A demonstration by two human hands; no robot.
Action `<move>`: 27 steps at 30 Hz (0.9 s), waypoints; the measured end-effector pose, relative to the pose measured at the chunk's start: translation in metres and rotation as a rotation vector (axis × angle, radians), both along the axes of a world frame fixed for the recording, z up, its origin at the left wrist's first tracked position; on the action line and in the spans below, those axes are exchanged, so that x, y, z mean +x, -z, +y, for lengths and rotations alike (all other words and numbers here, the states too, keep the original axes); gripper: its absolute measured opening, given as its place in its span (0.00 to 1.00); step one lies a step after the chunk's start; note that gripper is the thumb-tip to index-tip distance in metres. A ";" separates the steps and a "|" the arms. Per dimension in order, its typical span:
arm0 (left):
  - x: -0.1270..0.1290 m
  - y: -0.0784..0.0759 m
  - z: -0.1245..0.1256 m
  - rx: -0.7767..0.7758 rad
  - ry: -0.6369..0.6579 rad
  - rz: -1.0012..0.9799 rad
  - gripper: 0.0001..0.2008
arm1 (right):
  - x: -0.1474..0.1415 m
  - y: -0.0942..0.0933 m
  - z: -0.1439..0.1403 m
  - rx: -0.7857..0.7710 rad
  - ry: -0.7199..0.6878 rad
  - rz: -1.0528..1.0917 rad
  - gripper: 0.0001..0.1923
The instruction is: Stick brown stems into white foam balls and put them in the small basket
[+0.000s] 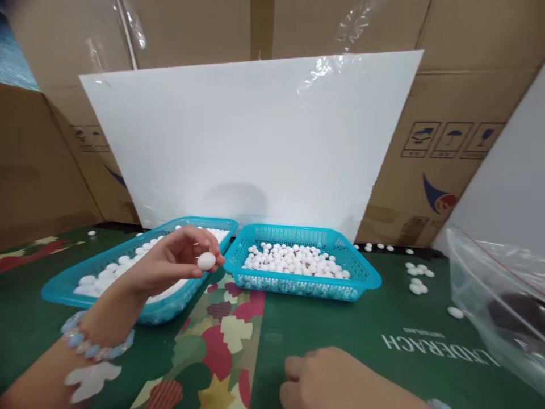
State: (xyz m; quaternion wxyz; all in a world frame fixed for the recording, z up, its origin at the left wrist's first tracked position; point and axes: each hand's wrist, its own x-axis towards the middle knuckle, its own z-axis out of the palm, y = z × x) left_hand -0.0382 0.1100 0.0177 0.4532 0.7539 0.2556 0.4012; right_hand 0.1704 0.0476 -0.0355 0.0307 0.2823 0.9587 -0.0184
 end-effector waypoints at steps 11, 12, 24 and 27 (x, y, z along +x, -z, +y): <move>0.016 0.002 -0.010 -0.198 0.129 -0.041 0.04 | 0.006 -0.015 -0.010 -0.170 0.062 0.036 0.04; 0.018 0.001 -0.010 -0.219 0.116 -0.042 0.05 | 0.006 -0.016 -0.010 -0.171 0.060 0.039 0.05; 0.023 0.005 -0.011 -0.185 0.241 -0.241 0.07 | 0.006 -0.020 -0.009 -0.187 0.229 0.215 0.13; 0.024 0.007 -0.010 -0.205 0.300 -0.307 0.07 | 0.007 -0.028 -0.010 -0.146 0.202 0.333 0.13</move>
